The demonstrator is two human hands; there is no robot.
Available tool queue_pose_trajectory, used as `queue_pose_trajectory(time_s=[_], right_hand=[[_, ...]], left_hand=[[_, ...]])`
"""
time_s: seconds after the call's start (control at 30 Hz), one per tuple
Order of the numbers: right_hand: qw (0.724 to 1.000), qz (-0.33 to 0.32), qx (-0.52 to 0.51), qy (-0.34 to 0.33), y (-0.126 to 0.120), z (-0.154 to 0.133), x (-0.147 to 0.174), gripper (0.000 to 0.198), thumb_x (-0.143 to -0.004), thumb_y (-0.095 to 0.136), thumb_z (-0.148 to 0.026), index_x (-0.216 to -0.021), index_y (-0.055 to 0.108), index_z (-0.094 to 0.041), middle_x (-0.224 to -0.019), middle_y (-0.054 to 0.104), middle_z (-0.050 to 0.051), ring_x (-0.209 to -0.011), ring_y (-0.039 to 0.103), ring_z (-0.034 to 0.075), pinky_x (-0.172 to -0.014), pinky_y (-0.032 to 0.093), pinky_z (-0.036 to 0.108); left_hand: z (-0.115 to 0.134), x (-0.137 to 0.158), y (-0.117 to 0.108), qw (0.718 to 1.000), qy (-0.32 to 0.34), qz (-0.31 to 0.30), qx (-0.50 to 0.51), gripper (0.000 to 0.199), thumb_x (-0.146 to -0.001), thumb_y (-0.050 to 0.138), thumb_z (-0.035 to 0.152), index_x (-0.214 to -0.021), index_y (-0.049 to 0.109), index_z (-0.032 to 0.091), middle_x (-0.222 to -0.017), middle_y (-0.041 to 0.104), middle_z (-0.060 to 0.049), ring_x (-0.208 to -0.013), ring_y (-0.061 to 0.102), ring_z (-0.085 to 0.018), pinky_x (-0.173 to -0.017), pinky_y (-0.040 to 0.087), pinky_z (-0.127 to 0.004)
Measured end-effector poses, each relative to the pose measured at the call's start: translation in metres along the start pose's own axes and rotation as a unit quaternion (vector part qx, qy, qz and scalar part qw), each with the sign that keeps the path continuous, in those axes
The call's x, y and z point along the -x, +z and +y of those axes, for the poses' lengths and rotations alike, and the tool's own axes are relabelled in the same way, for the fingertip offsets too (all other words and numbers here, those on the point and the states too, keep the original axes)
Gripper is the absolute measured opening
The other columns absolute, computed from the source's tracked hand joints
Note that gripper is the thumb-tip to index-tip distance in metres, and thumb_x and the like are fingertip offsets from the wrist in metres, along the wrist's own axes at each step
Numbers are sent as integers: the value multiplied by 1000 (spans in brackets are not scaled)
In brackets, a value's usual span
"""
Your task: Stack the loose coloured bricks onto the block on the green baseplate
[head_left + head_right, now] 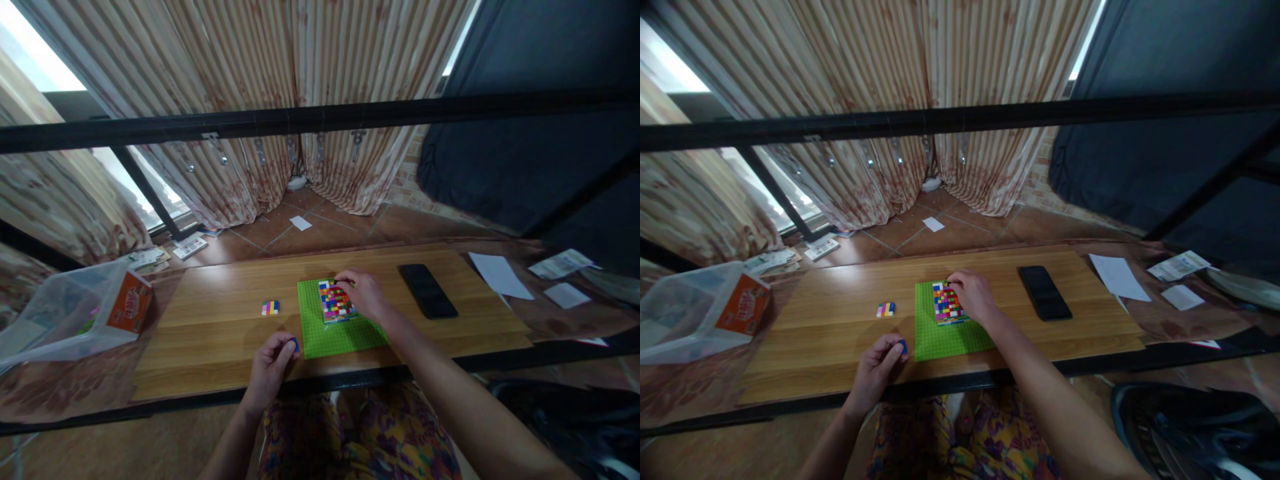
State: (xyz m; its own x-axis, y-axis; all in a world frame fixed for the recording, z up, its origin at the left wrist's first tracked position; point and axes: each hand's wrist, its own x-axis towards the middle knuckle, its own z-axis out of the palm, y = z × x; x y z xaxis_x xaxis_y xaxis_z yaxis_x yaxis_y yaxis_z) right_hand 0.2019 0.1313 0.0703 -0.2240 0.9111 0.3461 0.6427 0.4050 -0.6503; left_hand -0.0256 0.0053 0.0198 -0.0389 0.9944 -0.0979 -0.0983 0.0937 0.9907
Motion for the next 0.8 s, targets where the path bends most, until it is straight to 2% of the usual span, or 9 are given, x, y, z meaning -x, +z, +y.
queue_pose_trajectory(time_s=[0.17, 0.37, 0.8], right_hand=[[998, -40, 30, -38, 2, 5, -5, 14, -85, 57, -14, -82, 68, -22, -87, 69, 3, -85, 61, 18, -79, 44, 30], [995, -70, 20, -67, 2, 7, -8, 13, -85, 59, -14, -80, 68, -22, -83, 67, 2, -85, 59, 18, -81, 43, 31], [997, -47, -41, -43, 7, 10, -11, 13, -81, 64, -12, -75, 71, -20, -78, 65, 2, -78, 60, 16, -75, 44, 29]], left_hand=[[1, 0, 0, 1000, -9, -4, 4, 17, -79, 68, 32, -85, 63, 17, -69, 56, 3, -63, 53, -9, -59, 42, -17], [0, -1, 0, 1000, -2, -4, 1, 16, -80, 67, 32, -84, 62, 17, -68, 57, 3, -63, 53, -9, -59, 42, -17], [-1, -1, -1, 1000, -8, -14, -5, 17, -81, 66, 33, -82, 61, 17, -68, 56, 3, -63, 51, -9, -56, 40, -17]])
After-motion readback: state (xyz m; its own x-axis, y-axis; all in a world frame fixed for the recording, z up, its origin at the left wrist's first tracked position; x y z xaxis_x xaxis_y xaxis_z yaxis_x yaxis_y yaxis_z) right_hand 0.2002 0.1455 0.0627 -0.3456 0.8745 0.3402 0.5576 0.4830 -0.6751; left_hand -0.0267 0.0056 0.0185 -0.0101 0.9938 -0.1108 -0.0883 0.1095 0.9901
